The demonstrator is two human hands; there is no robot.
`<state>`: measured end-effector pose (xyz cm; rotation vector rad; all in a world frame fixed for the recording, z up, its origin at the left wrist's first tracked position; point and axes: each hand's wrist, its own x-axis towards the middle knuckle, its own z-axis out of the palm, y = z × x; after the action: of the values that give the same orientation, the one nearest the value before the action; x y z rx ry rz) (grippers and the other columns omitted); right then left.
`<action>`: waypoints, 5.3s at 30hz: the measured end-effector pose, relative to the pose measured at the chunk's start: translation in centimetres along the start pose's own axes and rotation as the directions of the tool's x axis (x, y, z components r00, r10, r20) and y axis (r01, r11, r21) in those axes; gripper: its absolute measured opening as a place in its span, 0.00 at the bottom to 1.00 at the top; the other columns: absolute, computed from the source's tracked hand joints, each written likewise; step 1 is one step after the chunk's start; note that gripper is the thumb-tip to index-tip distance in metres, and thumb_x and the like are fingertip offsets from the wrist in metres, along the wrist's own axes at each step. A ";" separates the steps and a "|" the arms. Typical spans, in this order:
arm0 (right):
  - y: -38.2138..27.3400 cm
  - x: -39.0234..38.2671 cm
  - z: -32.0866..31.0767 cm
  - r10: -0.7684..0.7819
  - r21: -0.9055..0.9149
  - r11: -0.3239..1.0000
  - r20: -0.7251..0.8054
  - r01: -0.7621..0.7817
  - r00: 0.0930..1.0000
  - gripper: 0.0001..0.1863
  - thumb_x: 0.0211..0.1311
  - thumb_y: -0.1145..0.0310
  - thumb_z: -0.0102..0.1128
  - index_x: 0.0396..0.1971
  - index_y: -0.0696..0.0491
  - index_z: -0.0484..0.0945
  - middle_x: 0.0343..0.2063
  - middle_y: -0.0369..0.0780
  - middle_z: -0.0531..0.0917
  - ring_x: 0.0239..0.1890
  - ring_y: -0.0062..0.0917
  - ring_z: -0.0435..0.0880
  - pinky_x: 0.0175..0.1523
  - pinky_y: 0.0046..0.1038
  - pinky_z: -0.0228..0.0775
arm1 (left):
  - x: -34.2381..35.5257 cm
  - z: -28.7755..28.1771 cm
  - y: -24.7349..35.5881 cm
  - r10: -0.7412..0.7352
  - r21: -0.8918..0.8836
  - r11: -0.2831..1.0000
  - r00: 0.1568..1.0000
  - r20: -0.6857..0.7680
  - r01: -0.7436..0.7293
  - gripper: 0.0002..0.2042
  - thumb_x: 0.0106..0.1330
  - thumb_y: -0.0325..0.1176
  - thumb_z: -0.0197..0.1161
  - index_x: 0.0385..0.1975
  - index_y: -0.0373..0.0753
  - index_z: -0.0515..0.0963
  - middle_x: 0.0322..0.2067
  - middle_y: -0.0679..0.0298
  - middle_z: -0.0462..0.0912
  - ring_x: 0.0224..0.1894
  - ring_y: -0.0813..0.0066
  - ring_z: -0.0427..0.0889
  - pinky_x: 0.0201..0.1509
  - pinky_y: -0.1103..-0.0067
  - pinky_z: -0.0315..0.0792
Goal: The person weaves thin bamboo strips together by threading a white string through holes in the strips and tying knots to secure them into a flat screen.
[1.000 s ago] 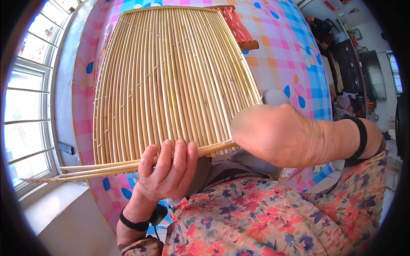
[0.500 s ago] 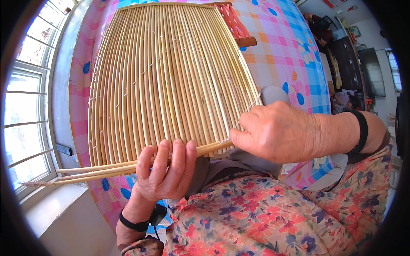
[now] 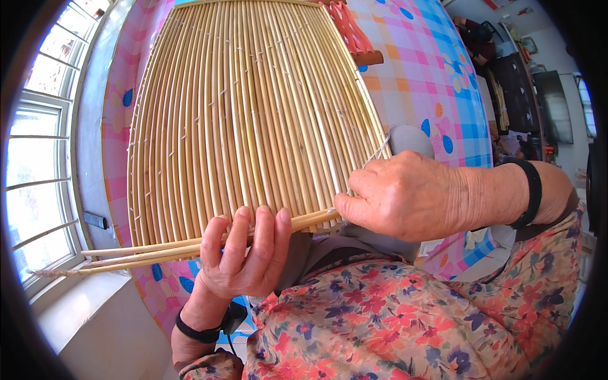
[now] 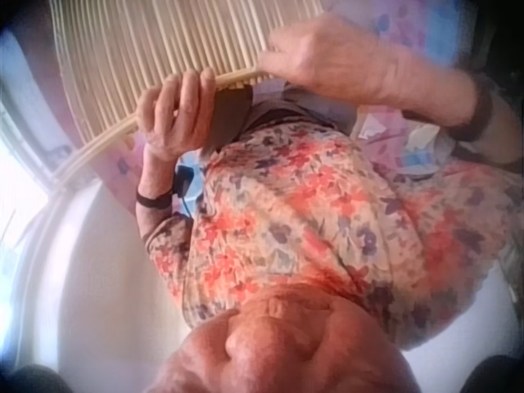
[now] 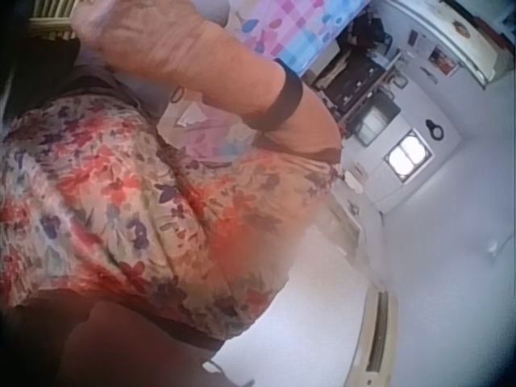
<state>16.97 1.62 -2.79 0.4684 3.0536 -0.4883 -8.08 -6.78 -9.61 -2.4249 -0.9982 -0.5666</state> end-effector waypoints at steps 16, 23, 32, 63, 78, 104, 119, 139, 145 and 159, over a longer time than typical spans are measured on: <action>0.2 -0.1 -1.1 0.000 -0.184 0.983 0.019 0.004 1.000 0.06 0.49 0.70 0.56 0.28 0.54 0.74 0.19 0.36 0.73 0.22 0.25 0.79 0.22 0.27 0.72 | 0.9 0.0 -0.1 -0.015 -0.047 0.999 1.000 0.025 0.016 0.11 0.60 0.30 0.59 0.41 0.38 0.81 0.37 0.61 0.79 0.41 0.68 0.78 0.44 0.69 0.72; -0.7 0.0 -0.2 -0.007 -0.283 0.959 0.007 0.009 1.000 0.06 0.48 0.70 0.56 0.26 0.55 0.74 0.20 0.36 0.74 0.23 0.26 0.79 0.26 0.25 0.74 | 1.4 0.2 -0.5 0.035 -0.075 0.997 0.998 0.051 -0.031 0.12 0.57 0.28 0.59 0.40 0.32 0.78 0.37 0.58 0.77 0.39 0.65 0.78 0.42 0.68 0.73; 0.2 -0.5 1.0 -0.019 -0.184 0.983 -0.085 0.003 0.996 0.05 0.48 0.72 0.55 0.26 0.55 0.73 0.20 0.37 0.76 0.24 0.27 0.80 0.28 0.26 0.75 | 1.1 1.1 -0.7 0.124 -0.049 0.991 0.992 -0.015 -0.124 0.12 0.57 0.28 0.58 0.40 0.31 0.78 0.37 0.56 0.78 0.39 0.64 0.77 0.41 0.67 0.75; -0.1 0.0 2.3 -0.010 -0.084 0.996 -0.135 -0.002 0.991 0.04 0.48 0.72 0.56 0.22 0.57 0.73 0.19 0.41 0.78 0.24 0.33 0.83 0.28 0.31 0.77 | 0.8 0.8 -0.7 0.145 -0.034 0.989 0.989 0.000 -0.145 0.12 0.57 0.28 0.57 0.39 0.31 0.79 0.36 0.54 0.78 0.40 0.61 0.78 0.41 0.67 0.77; -1.9 2.6 3.3 0.053 -0.028 0.998 -0.162 -0.058 0.985 0.09 0.52 0.73 0.54 0.31 0.61 0.69 0.17 0.42 0.75 0.20 0.33 0.81 0.24 0.30 0.75 | 1.0 0.7 -0.5 0.125 -0.043 0.991 0.992 -0.034 -0.126 0.11 0.57 0.28 0.59 0.38 0.32 0.80 0.35 0.55 0.79 0.38 0.62 0.78 0.40 0.66 0.77; 0.7 -1.0 -0.1 0.504 0.619 0.778 -0.713 0.101 0.487 0.09 0.66 0.69 0.57 0.30 0.60 0.74 0.23 0.42 0.77 0.26 0.26 0.76 0.34 0.28 0.68 | 15.0 -5.0 -3.8 -0.367 -0.108 0.925 0.930 -0.016 0.363 0.14 0.59 0.34 0.66 0.40 0.36 0.72 0.32 0.55 0.77 0.38 0.54 0.77 0.40 0.62 0.71; 5.7 4.1 -3.4 0.534 0.663 0.698 -0.734 0.272 0.420 0.13 0.66 0.66 0.54 0.31 0.62 0.77 0.19 0.38 0.76 0.25 0.16 0.72 0.31 0.26 0.67 | 19.5 -3.8 -6.0 -0.315 0.106 0.947 0.941 0.124 0.303 0.14 0.59 0.30 0.62 0.42 0.33 0.70 0.34 0.53 0.76 0.41 0.53 0.78 0.41 0.64 0.75; 2.3 -10.2 9.0 0.132 -0.070 0.976 -0.564 -0.207 0.815 0.10 0.61 0.61 0.56 0.27 0.53 0.76 0.26 0.43 0.76 0.28 0.35 0.78 0.32 0.34 0.70 | 20.0 -1.6 -6.4 -0.361 0.027 0.932 0.931 -0.042 0.363 0.12 0.54 0.26 0.62 0.36 0.35 0.68 0.35 0.54 0.74 0.40 0.53 0.78 0.39 0.63 0.75; 1.6 -25.1 25.1 0.447 0.181 0.886 -0.083 -0.427 0.891 0.09 0.62 0.67 0.52 0.39 0.54 0.76 0.37 0.43 0.77 0.41 0.36 0.77 0.47 0.34 0.72 | 17.6 -1.7 -3.7 -0.392 -0.003 0.919 0.914 -0.107 0.394 0.13 0.57 0.28 0.62 0.38 0.33 0.68 0.33 0.55 0.73 0.37 0.55 0.76 0.38 0.64 0.72; -2.3 -5.5 8.3 0.682 0.708 0.689 -0.561 -0.156 0.469 0.18 0.62 0.65 0.62 0.49 0.57 0.75 0.42 0.46 0.81 0.45 0.33 0.80 0.47 0.32 0.73 | 10.9 1.5 5.4 -0.266 -0.113 0.959 0.963 -0.027 0.262 0.10 0.61 0.32 0.58 0.38 0.34 0.72 0.27 0.61 0.70 0.29 0.66 0.71 0.32 0.71 0.64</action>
<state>21.31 -4.62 -9.63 1.9963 3.1462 -1.5491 3.31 -3.45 -6.39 -2.3759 -1.3162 -0.7778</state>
